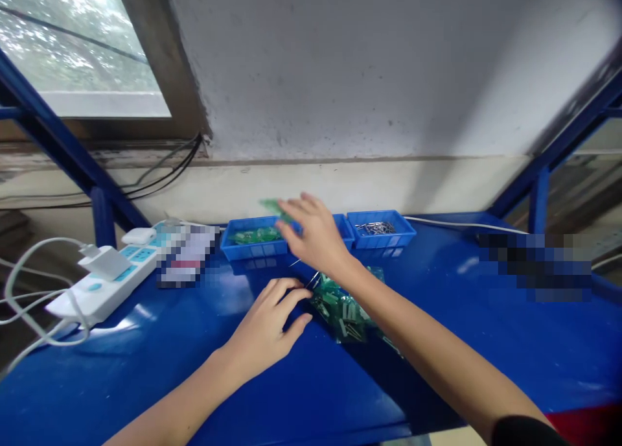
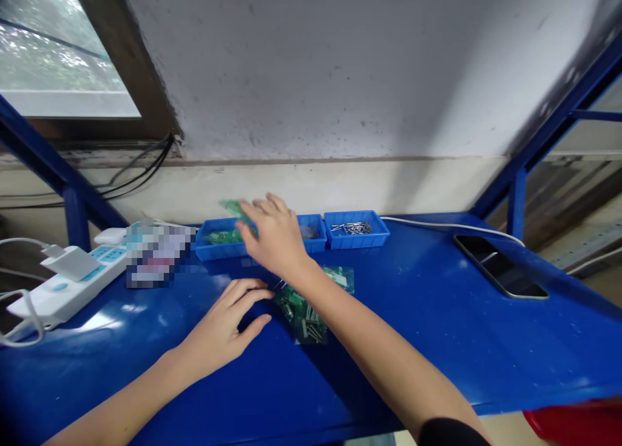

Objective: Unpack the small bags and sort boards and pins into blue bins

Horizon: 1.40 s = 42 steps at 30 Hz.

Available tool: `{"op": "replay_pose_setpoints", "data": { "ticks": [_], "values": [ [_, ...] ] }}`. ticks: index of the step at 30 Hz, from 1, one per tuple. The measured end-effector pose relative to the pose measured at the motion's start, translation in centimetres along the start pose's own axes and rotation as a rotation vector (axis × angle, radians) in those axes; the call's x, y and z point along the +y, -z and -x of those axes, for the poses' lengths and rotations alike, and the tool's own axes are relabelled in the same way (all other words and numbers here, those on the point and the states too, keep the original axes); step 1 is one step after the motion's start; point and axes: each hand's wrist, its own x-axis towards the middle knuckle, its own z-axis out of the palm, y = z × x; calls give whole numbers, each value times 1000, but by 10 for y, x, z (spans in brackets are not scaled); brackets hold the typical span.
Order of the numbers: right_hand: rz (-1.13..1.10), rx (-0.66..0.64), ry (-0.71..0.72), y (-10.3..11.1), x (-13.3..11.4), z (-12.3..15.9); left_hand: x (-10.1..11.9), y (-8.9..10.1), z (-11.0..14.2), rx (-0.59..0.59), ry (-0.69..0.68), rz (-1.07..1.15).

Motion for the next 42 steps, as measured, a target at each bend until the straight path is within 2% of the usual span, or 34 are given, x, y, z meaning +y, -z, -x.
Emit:
{"op": "replay_pose_setpoints", "data": {
  "ticks": [3,4,8,11,15,18,21,27,29,32,35,38,40,42],
  "values": [
    [21,-413,-194,16,22,15,0,2,2,-51,13,-16],
    [-18,-425,-218,26,33,26,1,3,2,-69,15,-18],
    [7,-305,-294,62,79,77,5,-2,-4,-113,40,-27],
    [139,-300,-293,58,94,101,8,-11,-15,-110,35,-48],
    [163,-273,-294,29,79,105,4,-19,-23,-86,-35,-98],
    [105,-270,-315,17,67,104,-4,-19,-19,-60,-18,-121],
    [50,-213,-320,20,66,105,-9,-17,-13,-55,6,-114],
    [-183,-49,-472,36,58,102,-1,-13,-10,-57,25,-12],
    [-163,15,-442,41,48,96,3,-10,-10,-46,29,76],
    [-113,74,-303,42,29,84,7,-7,-9,-54,83,325],
    [-157,-45,-80,35,7,76,7,-8,-8,-52,239,755],
    [-136,-196,189,21,-9,84,0,-9,-9,78,436,1138],
    [-91,-261,312,13,-14,95,-6,-8,-10,131,493,1172],
    [-63,-264,298,9,-14,104,-11,-4,-11,116,463,1051]
  ]
}}
